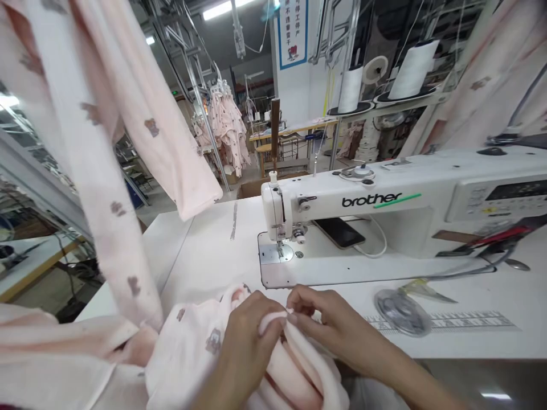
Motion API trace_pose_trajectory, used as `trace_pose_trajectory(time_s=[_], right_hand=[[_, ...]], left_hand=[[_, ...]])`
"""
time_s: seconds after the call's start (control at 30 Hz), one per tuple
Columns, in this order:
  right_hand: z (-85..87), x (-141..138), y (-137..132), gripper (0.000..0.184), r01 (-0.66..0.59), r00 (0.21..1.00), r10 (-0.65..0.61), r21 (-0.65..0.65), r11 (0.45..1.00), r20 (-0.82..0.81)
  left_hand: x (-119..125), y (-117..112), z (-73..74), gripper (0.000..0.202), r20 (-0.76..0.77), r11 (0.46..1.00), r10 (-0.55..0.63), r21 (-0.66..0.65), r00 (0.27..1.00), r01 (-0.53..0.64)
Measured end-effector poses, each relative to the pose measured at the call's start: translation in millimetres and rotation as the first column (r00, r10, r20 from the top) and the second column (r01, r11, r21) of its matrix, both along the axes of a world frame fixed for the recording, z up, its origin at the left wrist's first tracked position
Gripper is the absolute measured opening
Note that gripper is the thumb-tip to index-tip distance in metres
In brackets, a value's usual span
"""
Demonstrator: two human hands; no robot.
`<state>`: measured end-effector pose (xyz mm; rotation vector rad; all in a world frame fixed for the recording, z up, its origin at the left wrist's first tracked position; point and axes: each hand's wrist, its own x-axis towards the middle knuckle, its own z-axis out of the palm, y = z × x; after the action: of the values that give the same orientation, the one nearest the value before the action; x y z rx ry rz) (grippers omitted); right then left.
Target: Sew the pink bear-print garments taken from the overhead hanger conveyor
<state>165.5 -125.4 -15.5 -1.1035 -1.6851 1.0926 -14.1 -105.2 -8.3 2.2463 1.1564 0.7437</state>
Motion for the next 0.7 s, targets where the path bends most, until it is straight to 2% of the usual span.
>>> trace_pose_trajectory(time_s=[0.07, 0.13, 0.23, 0.3, 0.33, 0.4, 0.47, 0.5, 0.53, 0.6, 0.63, 0.7], right_hand=[[-0.4, 5.3, 6.0, 0.009, -0.09, 0.996, 0.088, -0.087, 0.992, -0.036], [-0.6, 9.4, 16.1, 0.016, -0.251, 0.961, 0.218, -0.207, 0.946, -0.167], [-4.8, 6.4, 33.4, 0.028, -0.514, 0.839, 0.371, -0.357, 0.78, -0.399], [-12.2, -2.1, 40.6, 0.029, -0.582, 0.787, 0.34, -0.438, 0.685, -0.514], [-16.8, -7.1, 42.1, 0.029, -0.583, 0.782, 0.294, -0.476, 0.659, -0.55], [-25.8, -15.9, 40.8, 0.03, -0.562, 0.782, 0.206, -0.523, 0.641, -0.588], [-31.1, -20.3, 35.2, 0.033, -0.539, 0.781, 0.157, -0.525, 0.659, -0.605], [-31.4, -20.8, 31.1, 0.035, -0.502, 0.788, 0.132, -0.502, 0.704, -0.602], [-30.1, -20.6, 26.2, 0.038, -0.429, 0.808, 0.1, -0.462, 0.776, -0.581], [-24.2, -20.6, 14.5, 0.041, -0.188, 0.869, 0.003, -0.324, 0.927, -0.496], [-20.5, -21.5, 8.3, 0.04, -0.061, 0.899, -0.054, -0.247, 0.967, -0.435], [-13.6, -25.5, -2.5, 0.03, 0.091, 0.942, -0.136, -0.156, 0.984, -0.308]], left_hand=[[-2.6, 2.1, 0.1, 0.016, -0.02, 0.993, -0.106, 0.053, 0.994, 0.107], [-5.5, 4.6, -0.7, 0.019, -0.006, 0.965, -0.205, 0.164, 0.979, 0.203], [-8.7, 6.8, -4.7, 0.02, 0.057, 0.921, -0.265, 0.309, 0.963, 0.235], [-9.9, 6.4, -8.4, 0.022, 0.1, 0.921, -0.244, 0.334, 0.965, 0.198], [-10.3, 5.8, -10.2, 0.021, 0.118, 0.927, -0.236, 0.327, 0.965, 0.186], [-10.9, 4.6, -13.4, 0.019, 0.161, 0.944, -0.229, 0.278, 0.96, 0.178], [-11.4, 3.9, -16.2, 0.015, 0.211, 0.967, -0.198, 0.199, 0.957, 0.156], [-11.5, 3.7, -17.6, 0.013, 0.233, 0.98, -0.156, 0.158, 0.96, 0.121], [-11.4, 3.6, -19.0, 0.012, 0.249, 0.99, -0.093, 0.123, 0.964, 0.063], [-10.4, 3.1, -21.8, 0.015, 0.263, 0.992, 0.054, 0.099, 0.963, -0.082], [-9.4, 2.7, -22.9, 0.016, 0.264, 0.982, 0.116, 0.113, 0.958, -0.15], [-7.0, 2.0, -22.8, 0.017, 0.255, 0.963, 0.177, 0.155, 0.951, -0.221]])
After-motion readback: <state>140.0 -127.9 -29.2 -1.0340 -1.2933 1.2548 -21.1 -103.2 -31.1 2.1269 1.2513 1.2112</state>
